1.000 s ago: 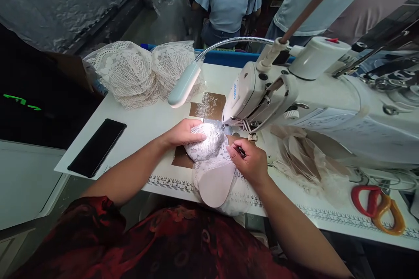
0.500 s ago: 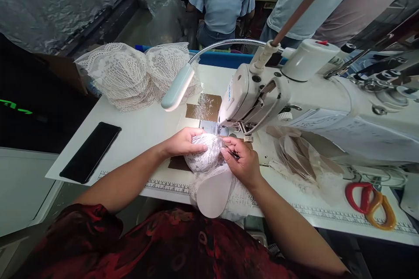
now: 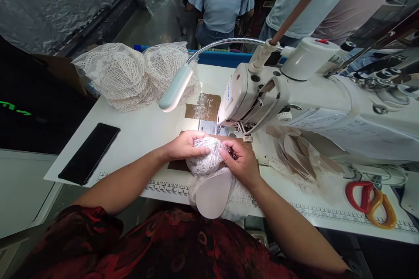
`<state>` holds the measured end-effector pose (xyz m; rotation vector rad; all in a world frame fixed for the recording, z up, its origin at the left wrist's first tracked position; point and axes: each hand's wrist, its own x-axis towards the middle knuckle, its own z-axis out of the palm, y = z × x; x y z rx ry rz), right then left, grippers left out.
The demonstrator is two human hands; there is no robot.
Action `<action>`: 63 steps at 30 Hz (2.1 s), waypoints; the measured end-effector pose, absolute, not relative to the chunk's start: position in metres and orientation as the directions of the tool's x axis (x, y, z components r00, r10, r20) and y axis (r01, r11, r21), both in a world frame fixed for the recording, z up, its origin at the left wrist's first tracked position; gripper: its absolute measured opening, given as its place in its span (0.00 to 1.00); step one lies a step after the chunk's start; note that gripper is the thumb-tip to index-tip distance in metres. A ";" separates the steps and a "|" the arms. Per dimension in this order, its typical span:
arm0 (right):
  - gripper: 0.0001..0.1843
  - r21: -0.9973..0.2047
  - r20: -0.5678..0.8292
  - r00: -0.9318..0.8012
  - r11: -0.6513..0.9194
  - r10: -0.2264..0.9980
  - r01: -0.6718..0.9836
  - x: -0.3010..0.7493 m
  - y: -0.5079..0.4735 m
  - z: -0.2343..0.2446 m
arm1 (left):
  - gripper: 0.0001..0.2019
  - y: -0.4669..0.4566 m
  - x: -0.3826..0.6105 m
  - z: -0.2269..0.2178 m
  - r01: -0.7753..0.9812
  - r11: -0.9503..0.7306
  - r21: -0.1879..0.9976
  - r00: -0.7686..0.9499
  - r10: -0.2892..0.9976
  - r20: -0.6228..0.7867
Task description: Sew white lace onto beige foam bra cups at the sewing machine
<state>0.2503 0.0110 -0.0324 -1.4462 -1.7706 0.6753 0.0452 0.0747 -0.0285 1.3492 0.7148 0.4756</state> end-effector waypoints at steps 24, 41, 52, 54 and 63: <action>0.08 -0.776 0.197 0.010 0.150 0.980 0.613 0.250 0.012 -0.032 | 0.14 0.077 0.042 -0.027 0.093 0.196 0.976 0.662 0.720 -0.207; 0.29 -0.981 -0.034 -0.305 0.027 0.952 0.192 0.258 0.012 -0.027 | 0.18 0.052 0.050 0.000 0.012 0.037 0.999 0.860 0.509 -0.029; 0.12 -0.974 -0.062 -0.324 0.014 0.944 0.227 0.255 0.011 -0.033 | 0.20 0.069 0.045 -0.019 0.127 -0.204 0.971 0.571 0.815 0.097; 0.12 -0.965 -0.068 -0.376 0.035 0.924 0.259 0.254 0.010 -0.033 | 0.25 0.071 0.046 -0.023 0.132 -0.131 0.982 0.654 0.756 0.013; 0.08 -0.839 0.045 -0.085 0.084 0.995 0.538 0.251 0.012 -0.031 | 0.16 0.071 0.046 -0.025 0.117 0.224 0.967 0.617 0.747 -0.248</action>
